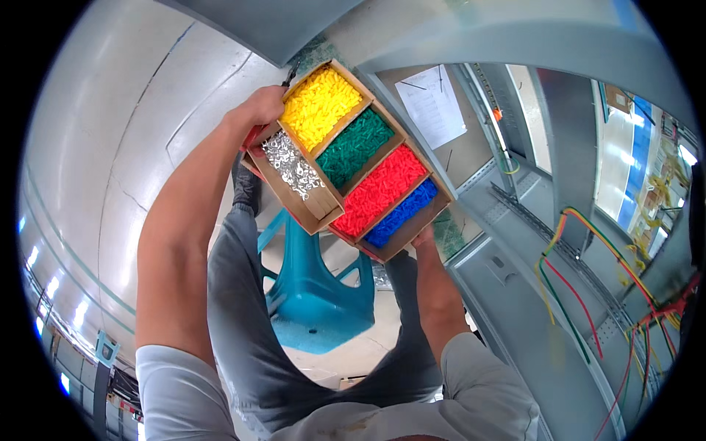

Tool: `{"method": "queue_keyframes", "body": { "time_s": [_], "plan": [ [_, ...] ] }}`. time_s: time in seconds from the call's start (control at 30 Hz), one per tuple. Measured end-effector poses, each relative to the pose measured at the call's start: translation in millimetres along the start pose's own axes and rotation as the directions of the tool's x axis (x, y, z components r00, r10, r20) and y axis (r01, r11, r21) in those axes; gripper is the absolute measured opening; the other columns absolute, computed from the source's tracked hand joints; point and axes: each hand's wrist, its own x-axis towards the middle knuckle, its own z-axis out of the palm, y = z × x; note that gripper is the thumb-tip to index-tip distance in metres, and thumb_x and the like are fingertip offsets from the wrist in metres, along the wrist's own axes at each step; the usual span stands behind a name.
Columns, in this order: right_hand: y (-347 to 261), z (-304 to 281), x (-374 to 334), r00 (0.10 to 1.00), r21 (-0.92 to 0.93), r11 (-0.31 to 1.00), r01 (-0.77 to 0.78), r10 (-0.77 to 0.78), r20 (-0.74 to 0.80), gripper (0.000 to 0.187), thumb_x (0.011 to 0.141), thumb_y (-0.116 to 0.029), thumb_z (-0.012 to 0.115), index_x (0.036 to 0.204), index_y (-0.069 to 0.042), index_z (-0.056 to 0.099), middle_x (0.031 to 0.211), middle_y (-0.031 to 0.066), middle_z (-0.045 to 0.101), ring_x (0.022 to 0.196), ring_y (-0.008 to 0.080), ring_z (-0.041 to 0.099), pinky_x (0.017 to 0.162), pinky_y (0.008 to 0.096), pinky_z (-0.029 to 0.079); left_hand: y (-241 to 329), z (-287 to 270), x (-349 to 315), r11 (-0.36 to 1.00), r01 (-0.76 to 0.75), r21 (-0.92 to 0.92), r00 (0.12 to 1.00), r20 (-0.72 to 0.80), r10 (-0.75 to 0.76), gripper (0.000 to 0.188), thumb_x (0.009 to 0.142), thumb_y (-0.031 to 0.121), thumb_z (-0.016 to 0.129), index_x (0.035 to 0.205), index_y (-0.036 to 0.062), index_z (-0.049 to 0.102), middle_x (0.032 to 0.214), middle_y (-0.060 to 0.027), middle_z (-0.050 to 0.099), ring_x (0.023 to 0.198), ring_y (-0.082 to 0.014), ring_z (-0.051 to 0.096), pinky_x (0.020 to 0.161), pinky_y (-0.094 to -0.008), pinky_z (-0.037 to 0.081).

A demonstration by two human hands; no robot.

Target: The person sits on a stool in front of an open electrical cabinet and uses pliers to strip and cut colored wires. They then insert the wires into terminal blocks and tighten the connections. The person repeats this process for multiple wires of different colors.

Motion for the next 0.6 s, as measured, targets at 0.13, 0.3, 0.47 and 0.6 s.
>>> {"method": "queue_keyframes", "body": {
  "time_s": [0.13, 0.3, 0.47, 0.6],
  "plan": [
    [-7.1, -42.1, 16.7, 0.993, -0.024, 0.998, -0.051, 0.048, -0.112, 0.042, 0.103, -0.040, 0.060, 0.135, -0.014, 0.055, 0.125, 0.0056, 0.064, 0.112, 0.0275, 0.063, 0.095, 0.0487, 0.054, 30.9, 12.6, -5.9, 1.000, 0.015, 0.016, 0.997, -0.070, -0.014, 0.042, 0.087, 0.010, 0.049, 0.124, 0.0032, 0.068, 0.122, -0.0280, 0.068, 0.117, -0.0427, 0.064, 0.100, -0.0484, 0.050],
    [11.2, 9.7, 48.0, 0.980, -0.081, 0.991, -0.108, 0.092, -0.175, 0.025, 0.101, -0.038, 0.064, 0.111, -0.014, 0.065, 0.098, 0.0033, 0.070, 0.087, 0.0236, 0.067, 0.073, 0.0451, 0.058, 32.5, -6.1, -29.4, 0.987, 0.119, 0.105, 0.975, -0.200, -0.096, 0.039, 0.087, 0.010, 0.051, 0.120, 0.0038, 0.070, 0.119, -0.0283, 0.069, 0.113, -0.0437, 0.066, 0.095, -0.0490, 0.053],
    [-7.4, -22.0, 26.1, 0.959, -0.179, 0.967, -0.180, 0.132, -0.250, 0.033, 0.106, -0.042, 0.057, 0.103, -0.010, 0.064, 0.089, 0.0056, 0.068, 0.077, 0.0250, 0.068, 0.063, 0.0430, 0.057, 74.0, 2.6, -42.9, 0.972, 0.213, 0.097, 0.961, -0.200, -0.190, 0.034, 0.082, 0.009, 0.061, 0.113, 0.0023, 0.074, 0.113, -0.0282, 0.071, 0.107, -0.0436, 0.069, 0.091, -0.0490, 0.055],
    [-19.0, -13.4, -32.6, 0.961, -0.225, 0.961, -0.159, 0.099, -0.258, 0.040, 0.108, -0.046, 0.050, 0.095, -0.011, 0.063, 0.079, 0.0076, 0.069, 0.066, 0.0229, 0.067, 0.051, 0.0354, 0.053, 76.2, -5.2, -57.1, 0.967, 0.249, 0.060, 0.955, -0.180, -0.235, 0.034, 0.079, 0.011, 0.064, 0.110, 0.0014, 0.075, 0.102, -0.0278, 0.073, 0.096, -0.0430, 0.072, 0.084, -0.0482, 0.058]
  ]
}}
